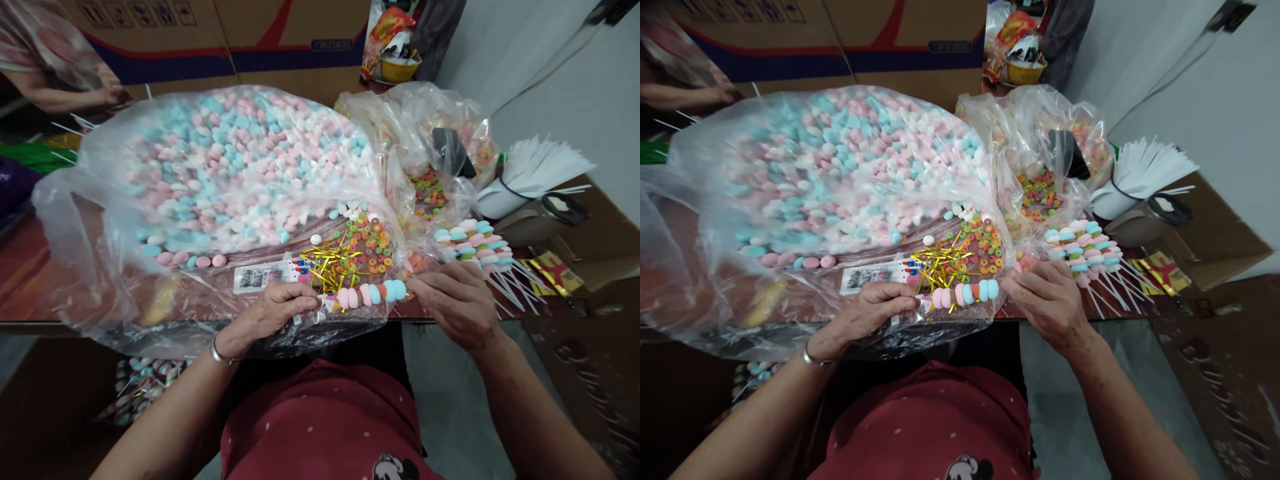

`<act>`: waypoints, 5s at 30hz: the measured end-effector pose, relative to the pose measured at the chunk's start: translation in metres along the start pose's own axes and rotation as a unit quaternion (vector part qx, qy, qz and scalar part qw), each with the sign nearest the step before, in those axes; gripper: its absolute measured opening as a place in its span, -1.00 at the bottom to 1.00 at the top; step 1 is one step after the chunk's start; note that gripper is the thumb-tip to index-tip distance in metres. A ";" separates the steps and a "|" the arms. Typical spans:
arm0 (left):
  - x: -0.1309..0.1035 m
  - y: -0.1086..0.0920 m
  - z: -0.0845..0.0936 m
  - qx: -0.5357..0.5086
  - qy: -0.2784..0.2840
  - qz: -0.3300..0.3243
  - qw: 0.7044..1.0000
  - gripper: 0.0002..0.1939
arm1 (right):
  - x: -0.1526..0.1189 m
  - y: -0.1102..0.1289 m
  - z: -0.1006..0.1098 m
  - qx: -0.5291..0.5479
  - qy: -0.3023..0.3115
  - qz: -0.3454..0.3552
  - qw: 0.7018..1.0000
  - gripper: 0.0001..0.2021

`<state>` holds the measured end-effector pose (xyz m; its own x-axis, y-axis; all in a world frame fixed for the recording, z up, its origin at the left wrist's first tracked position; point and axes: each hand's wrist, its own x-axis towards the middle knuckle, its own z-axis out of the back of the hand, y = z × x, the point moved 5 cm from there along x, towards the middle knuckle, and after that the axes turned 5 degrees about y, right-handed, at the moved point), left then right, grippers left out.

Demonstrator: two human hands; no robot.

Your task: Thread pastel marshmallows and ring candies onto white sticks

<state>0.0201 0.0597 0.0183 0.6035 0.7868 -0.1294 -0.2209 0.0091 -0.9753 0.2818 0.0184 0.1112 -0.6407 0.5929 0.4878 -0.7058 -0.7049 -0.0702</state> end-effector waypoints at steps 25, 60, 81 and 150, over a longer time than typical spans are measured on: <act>0.005 -0.004 0.005 -0.028 0.090 0.013 0.995 -0.72 | -0.007 -0.004 -0.009 0.031 0.028 -0.003 0.999 -0.84; -0.006 -0.006 -0.001 -0.001 0.028 0.004 1.000 -0.63 | -0.011 0.008 0.004 -0.029 -0.055 -0.016 0.998 -0.83; 0.000 -0.002 -0.005 -0.052 0.052 0.059 0.996 -0.65 | -0.014 0.017 0.000 -0.022 -0.054 0.026 0.998 -0.80; 0.003 -0.036 -0.047 -0.033 0.072 0.083 0.993 -0.60 | 0.029 0.032 -0.046 0.174 0.100 0.049 0.979 -0.71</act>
<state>0.0658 0.0326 0.0442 0.6668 0.6779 -0.3096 -0.2791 -0.1580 -0.9472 0.2271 0.0313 0.0827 -0.7707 0.5558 0.3116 -0.5151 -0.8313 0.2086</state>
